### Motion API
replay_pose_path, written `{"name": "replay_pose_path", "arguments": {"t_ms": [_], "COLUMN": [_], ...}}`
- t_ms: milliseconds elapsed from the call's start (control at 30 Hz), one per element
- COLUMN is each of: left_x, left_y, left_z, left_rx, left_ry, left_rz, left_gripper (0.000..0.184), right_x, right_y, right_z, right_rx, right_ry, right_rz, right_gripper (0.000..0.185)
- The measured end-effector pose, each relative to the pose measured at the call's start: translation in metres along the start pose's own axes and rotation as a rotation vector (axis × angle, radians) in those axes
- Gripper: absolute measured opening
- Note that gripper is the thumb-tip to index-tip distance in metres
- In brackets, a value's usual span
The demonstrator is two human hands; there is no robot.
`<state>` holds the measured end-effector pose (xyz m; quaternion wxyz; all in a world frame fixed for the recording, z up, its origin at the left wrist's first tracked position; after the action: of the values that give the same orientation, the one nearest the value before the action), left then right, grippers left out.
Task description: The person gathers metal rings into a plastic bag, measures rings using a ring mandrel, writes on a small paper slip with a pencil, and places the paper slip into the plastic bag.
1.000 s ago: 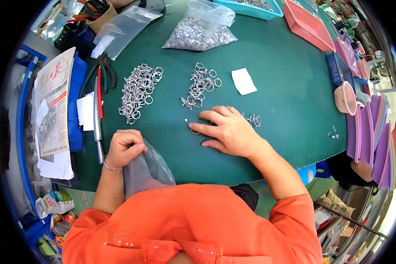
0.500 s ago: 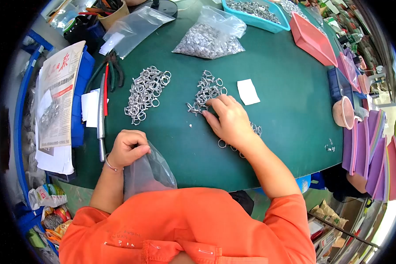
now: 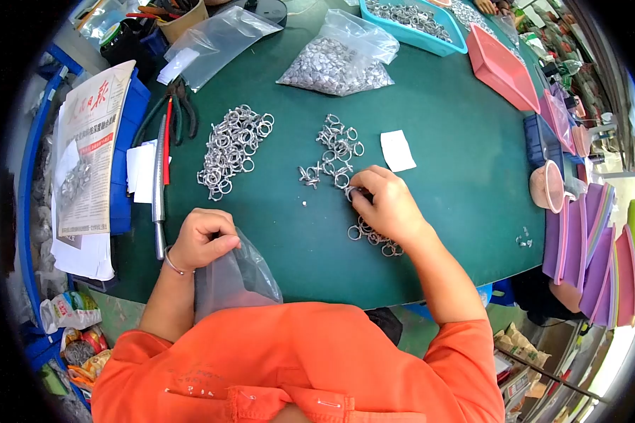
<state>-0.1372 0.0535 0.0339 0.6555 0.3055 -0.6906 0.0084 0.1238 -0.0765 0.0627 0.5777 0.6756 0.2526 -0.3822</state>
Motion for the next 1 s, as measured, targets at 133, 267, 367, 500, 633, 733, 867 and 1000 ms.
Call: {"name": "replay_pose_path", "arguments": {"t_ms": [133,267,367,500,633,733,867,1000], "left_x": [0.000,-0.001,0.000,-0.001,0.001,-0.001,-0.002,-0.001], "left_y": [-0.001,-0.001,-0.001,-0.001,0.001,-0.001,-0.001,-0.001], "left_z": [0.000,0.000,0.000,0.000,0.000,0.000,0.000,0.000], "left_rx": [0.015,-0.005,0.004,-0.019,0.012,0.004,-0.010,0.012], "left_ry": [-0.013,0.000,-0.016,0.002,-0.026,-0.011,-0.010,-0.005], "left_rz": [0.008,0.003,0.008,0.000,-0.001,0.014,0.009,0.025], "left_gripper": [0.012,0.012,0.012,0.015,0.012,0.012,0.012,0.012], "right_x": [-0.002,0.000,0.005,-0.015,-0.003,0.003,-0.017,-0.006], "right_y": [0.010,0.018,0.019,0.005,-0.014,-0.006,0.000,-0.014], "right_z": [0.002,0.006,0.006,-0.002,-0.001,0.004,-0.004,-0.008], "right_rx": [0.022,-0.087,-0.179,-0.073,-0.020,-0.005,0.147,0.059], "right_ry": [-0.079,-0.135,-0.059,-0.108,0.048,0.085,0.270,0.305], "right_rz": [-0.040,0.024,0.097,-0.047,0.155,0.222,0.394,0.266], "right_gripper": [0.014,0.015,0.016,0.024,0.029,0.030,0.030,0.022]}}
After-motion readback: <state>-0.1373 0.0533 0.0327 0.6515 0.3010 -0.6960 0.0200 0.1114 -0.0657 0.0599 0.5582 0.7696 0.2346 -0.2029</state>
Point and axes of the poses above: each hand's wrist, its own z-axis away from the middle knuckle, its own y-axis out of the back of the hand, x = y × z, the point moved 4 cm from there along -z, towards the middle knuckle, and after that the axes turned 14 degrees about -z, right-handed, at the moved point
